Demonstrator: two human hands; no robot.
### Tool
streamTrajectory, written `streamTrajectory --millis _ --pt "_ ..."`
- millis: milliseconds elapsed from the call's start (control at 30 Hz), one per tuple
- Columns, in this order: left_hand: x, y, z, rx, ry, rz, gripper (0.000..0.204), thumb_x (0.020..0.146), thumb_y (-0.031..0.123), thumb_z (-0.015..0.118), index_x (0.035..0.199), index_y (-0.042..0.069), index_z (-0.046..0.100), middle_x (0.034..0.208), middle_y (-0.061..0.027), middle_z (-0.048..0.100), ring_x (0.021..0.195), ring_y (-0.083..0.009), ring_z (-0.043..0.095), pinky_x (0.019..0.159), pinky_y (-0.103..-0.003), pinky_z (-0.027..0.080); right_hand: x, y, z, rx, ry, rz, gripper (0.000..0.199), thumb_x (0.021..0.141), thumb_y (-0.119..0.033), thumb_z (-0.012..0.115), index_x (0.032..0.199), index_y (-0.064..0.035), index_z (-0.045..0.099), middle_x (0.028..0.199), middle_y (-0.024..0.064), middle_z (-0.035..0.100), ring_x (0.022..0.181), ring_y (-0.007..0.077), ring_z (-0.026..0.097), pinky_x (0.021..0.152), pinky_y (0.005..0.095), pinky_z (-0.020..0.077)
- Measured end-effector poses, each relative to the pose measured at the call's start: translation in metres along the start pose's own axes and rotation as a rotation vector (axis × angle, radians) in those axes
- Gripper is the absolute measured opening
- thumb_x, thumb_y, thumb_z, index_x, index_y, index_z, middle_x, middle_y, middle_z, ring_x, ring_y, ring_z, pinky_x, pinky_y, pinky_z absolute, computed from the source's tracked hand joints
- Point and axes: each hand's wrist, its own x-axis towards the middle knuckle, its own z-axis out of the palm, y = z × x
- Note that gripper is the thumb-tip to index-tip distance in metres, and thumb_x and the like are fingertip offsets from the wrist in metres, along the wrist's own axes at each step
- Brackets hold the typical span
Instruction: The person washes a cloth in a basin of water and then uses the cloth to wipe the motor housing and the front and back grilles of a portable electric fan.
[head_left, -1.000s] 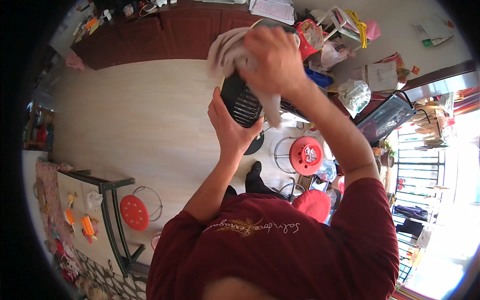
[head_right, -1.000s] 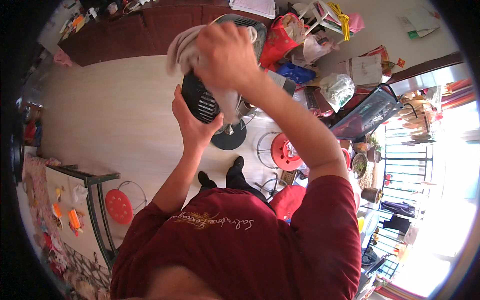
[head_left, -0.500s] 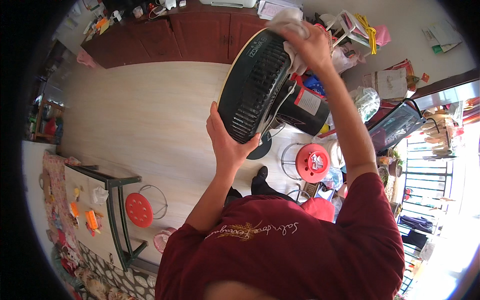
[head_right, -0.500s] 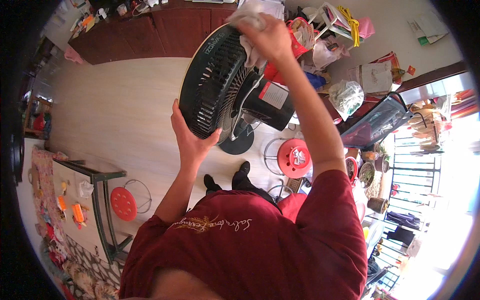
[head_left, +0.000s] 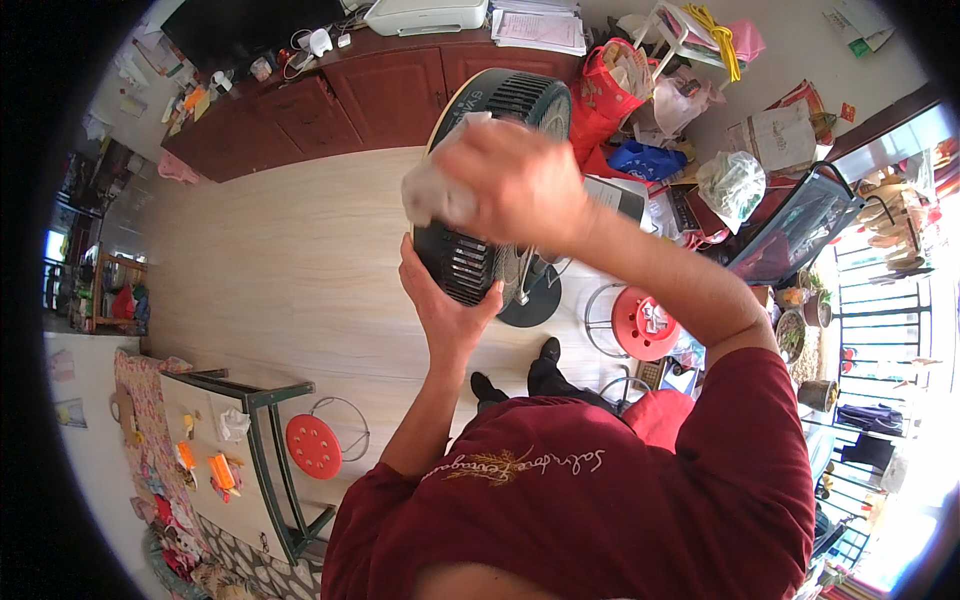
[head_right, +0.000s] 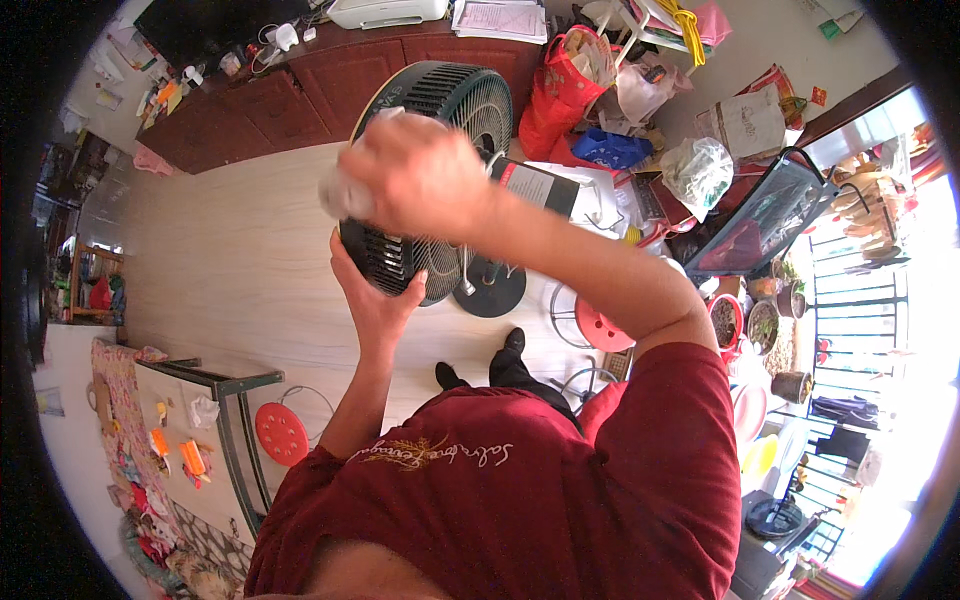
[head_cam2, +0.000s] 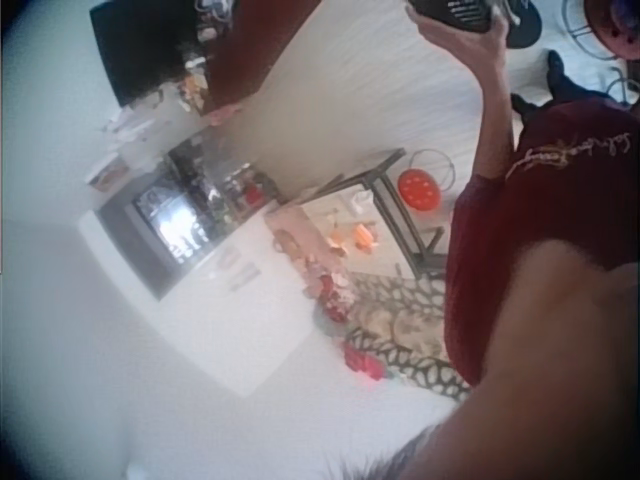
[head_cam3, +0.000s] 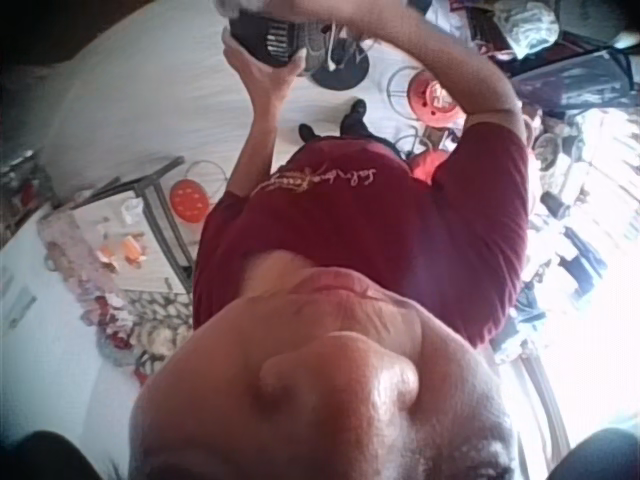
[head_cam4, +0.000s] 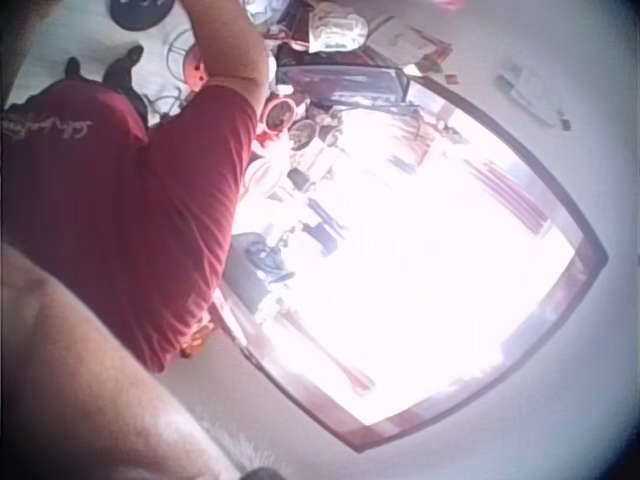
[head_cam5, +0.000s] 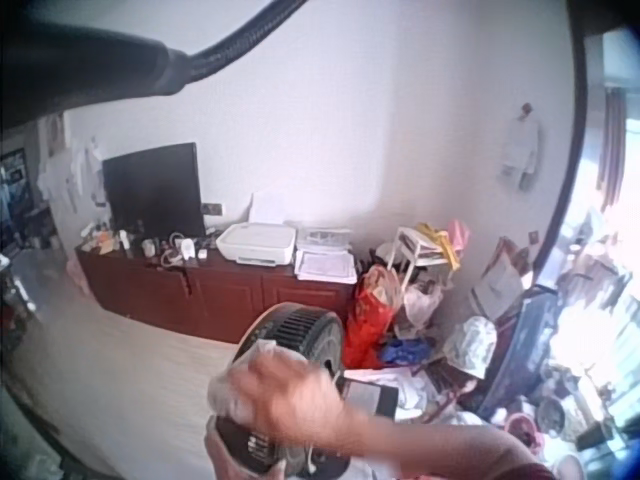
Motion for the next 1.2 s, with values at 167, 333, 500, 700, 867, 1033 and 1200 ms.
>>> streamTrajectory --millis 167,333,500,700,867,1033,1200 --pt "-0.005 0.000 -0.005 0.029 -0.006 -0.014 0.110 0.058 0.018 0.082 0.146 0.001 0.017 0.133 -0.0204 0.033 0.123 -0.0341 0.036 0.106 -0.044 0.031 0.052 0.103 0.015 -0.173 -0.171 0.493 0.049 0.076 -0.059 0.063 0.105 -0.0204 0.068 0.097 0.0100 0.067 0.087 0.0329 0.066 0.073 0.0438 0.0535" --pt "0.001 0.003 0.001 -0.015 -0.055 0.008 0.113 0.057 0.020 0.082 0.145 0.000 0.015 0.130 -0.0213 0.035 0.119 -0.0362 0.038 0.102 -0.046 0.033 -0.014 0.270 0.065 -0.180 -0.395 0.052 0.050 0.070 -0.059 0.068 0.104 -0.0215 0.069 0.109 0.0093 0.067 0.100 0.0326 0.063 0.085 0.0403 0.0510" --pt "0.002 0.003 0.000 -0.050 -0.039 -0.045 0.111 0.059 0.017 0.081 0.147 0.001 0.015 0.137 -0.0198 0.032 0.128 -0.0320 0.035 0.109 -0.043 0.028 -0.006 0.252 0.076 0.557 -0.537 0.496 0.048 0.080 -0.040 0.062 0.115 -0.0071 0.064 0.109 0.0126 0.067 0.101 0.0252 0.064 0.088 0.0347 0.0488" --pt "-0.011 0.006 -0.002 -0.037 0.000 -0.051 0.111 0.058 0.018 0.082 0.146 0.000 0.017 0.137 -0.0202 0.033 0.127 -0.0320 0.036 0.109 -0.043 0.029 0.047 0.113 0.015 0.359 -0.510 0.433 0.053 0.074 -0.046 0.065 0.115 -0.0118 0.067 0.115 0.0140 0.066 0.100 0.0310 0.064 0.091 0.0364 0.0485" --pt "-0.007 0.001 0.000 -0.031 0.029 -0.013 0.110 0.056 0.021 0.084 0.144 -0.001 0.021 0.130 -0.0212 0.037 0.121 -0.0373 0.038 0.102 -0.046 0.033 0.032 0.037 -0.001 0.319 -0.311 -0.031 0.026 0.073 -0.029 0.068 0.093 -0.0124 0.068 0.093 0.0090 0.065 0.085 0.0287 0.065 0.074 0.0395 0.0521" --pt "-0.043 -0.071 0.008 -0.117 -0.179 -0.100 0.099 0.063 0.022 0.083 0.143 0.003 0.027 0.139 -0.0149 0.037 0.127 -0.0247 0.040 0.100 -0.041 0.039 -0.012 -0.041 -0.013 0.362 -0.520 -0.422 0.014 0.072 -0.022 0.065 0.084 -0.0148 0.062 0.081 0.0028 0.057 0.078 0.0236 0.060 0.070 0.0402 0.0494" --pt "-0.002 -0.005 -0.009 0.029 -0.092 -0.008 0.107 0.060 0.021 0.082 0.146 0.002 0.021 0.137 -0.0165 0.035 0.126 -0.0277 0.038 0.103 -0.042 0.035 0.024 0.013 -0.003 0.132 -0.306 -0.216 0.024 0.070 -0.030 0.071 0.090 -0.0161 0.065 0.083 0.0021 0.059 0.071 0.0219 0.063 0.059 0.0358 0.0522"
